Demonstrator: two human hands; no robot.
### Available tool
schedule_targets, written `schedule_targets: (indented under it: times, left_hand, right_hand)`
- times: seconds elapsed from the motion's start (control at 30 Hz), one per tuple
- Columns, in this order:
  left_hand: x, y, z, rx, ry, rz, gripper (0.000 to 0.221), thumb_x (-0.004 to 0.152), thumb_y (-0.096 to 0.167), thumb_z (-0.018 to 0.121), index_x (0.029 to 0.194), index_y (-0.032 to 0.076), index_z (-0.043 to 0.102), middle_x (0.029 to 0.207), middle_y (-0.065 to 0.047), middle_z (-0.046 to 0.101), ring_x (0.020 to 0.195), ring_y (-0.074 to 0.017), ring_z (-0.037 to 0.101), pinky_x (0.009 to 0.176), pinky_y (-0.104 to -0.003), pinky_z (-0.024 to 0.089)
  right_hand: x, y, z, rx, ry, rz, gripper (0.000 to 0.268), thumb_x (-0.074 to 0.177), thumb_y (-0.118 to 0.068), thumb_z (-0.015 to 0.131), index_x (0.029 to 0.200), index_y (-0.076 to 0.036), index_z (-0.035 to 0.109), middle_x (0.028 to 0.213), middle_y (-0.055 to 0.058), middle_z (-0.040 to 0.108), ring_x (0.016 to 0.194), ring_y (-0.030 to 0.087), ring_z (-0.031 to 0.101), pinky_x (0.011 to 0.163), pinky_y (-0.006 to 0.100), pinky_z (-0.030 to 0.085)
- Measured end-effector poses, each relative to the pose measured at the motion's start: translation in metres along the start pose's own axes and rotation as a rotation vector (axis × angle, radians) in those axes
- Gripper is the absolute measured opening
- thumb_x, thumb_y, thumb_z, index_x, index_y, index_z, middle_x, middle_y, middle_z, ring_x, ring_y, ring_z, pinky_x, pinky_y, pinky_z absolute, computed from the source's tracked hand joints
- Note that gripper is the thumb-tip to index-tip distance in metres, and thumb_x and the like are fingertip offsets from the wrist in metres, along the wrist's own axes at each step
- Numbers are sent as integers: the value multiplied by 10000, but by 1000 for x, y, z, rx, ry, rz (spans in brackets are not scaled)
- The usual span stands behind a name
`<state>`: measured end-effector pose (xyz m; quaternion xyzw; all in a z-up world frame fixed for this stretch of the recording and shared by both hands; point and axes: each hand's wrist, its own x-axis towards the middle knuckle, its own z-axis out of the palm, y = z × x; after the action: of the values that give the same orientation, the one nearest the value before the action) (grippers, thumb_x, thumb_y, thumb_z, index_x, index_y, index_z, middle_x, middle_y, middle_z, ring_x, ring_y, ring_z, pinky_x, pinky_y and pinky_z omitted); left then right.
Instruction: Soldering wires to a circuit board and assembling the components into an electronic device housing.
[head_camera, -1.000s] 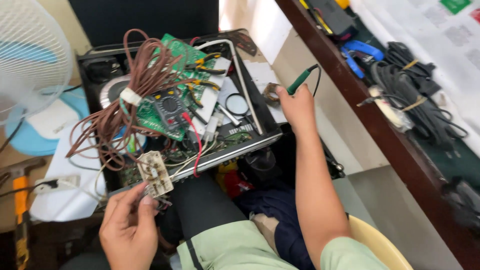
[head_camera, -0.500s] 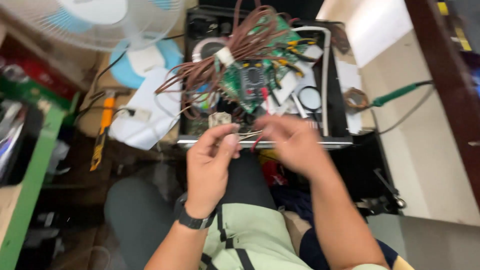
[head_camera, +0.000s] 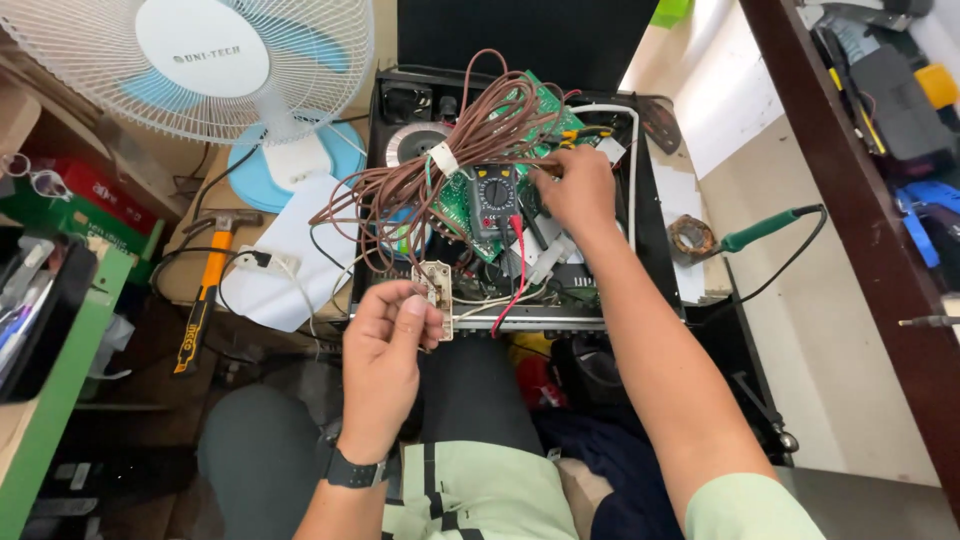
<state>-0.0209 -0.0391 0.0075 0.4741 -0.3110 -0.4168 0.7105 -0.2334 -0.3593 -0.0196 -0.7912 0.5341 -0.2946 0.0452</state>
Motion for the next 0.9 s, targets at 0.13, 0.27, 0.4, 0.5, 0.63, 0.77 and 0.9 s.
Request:
schedule_targets:
  times: [0.13, 0.27, 0.4, 0.5, 0.63, 0.77, 0.9]
  left_hand:
    - [7, 2, -11, 47, 43, -10, 244, 1167, 18, 634, 1397, -53, 678, 957, -157, 787, 817, -175, 777, 703, -281, 682]
    - [13, -7, -30, 164, 39, -21, 374, 1147, -31, 627, 1511, -118, 643, 1080, -250, 817, 919, -223, 791, 770, -308, 713]
    - [14, -7, -35, 256, 62, -13, 407, 1141, -37, 612, 1546, -67, 649, 1102, -232, 824, 929, -216, 771, 744, -308, 711]
    - [13, -8, -33, 403, 27, 50, 535, 1068, -50, 708, 1595, -55, 611, 1111, -209, 799, 941, -237, 765, 735, -361, 714]
    - [4, -9, -25, 497, 80, 82, 673, 1032, -26, 766, 1659, -75, 525, 1074, -171, 686, 897, -240, 746, 722, -397, 691]
    - [-3, -18, -22, 583, 115, 220, 691, 1068, -27, 748, 1677, -116, 436, 1067, -154, 574, 921, -347, 776, 697, -399, 703]
    - [-4, -19, -17, 629, 104, 287, 702, 1084, -34, 742, 1682, -139, 390, 1081, -128, 506, 943, -368, 772, 716, -411, 714]
  right_hand:
    - [-7, 9, -16, -184, -105, 55, 201, 1043, -354, 860, 1137, -189, 924, 1045, 149, 822, 1098, 460, 807, 971, 600, 626]
    - [-40, 43, -66, 27, -210, 313, 333, 1234, -304, 656, 1471, -82, 732, 1268, 283, 805, 1250, 537, 752, 1009, 657, 589]
    - [-111, 18, -71, 661, 20, 236, 222, 1281, -173, 646, 1405, 12, 648, 1029, 137, 727, 842, 190, 695, 765, 326, 577]
    - [-150, -32, -60, 1182, -128, 300, 318, 1212, -182, 631, 1505, -60, 629, 1037, 51, 742, 809, 121, 773, 713, 188, 652]
    - [-176, -82, -43, 1229, -243, 212, 220, 1110, -12, 712, 1327, 20, 698, 1065, 171, 768, 900, 261, 827, 847, 412, 739]
    - [-181, -115, -32, 1030, -219, 52, 207, 1076, 61, 726, 1272, 26, 670, 1062, 242, 799, 904, 303, 842, 812, 436, 742]
    - [-179, -121, -25, 1009, -170, 23, 239, 1082, 85, 752, 1296, 44, 653, 1101, 259, 800, 961, 301, 839, 822, 420, 741]
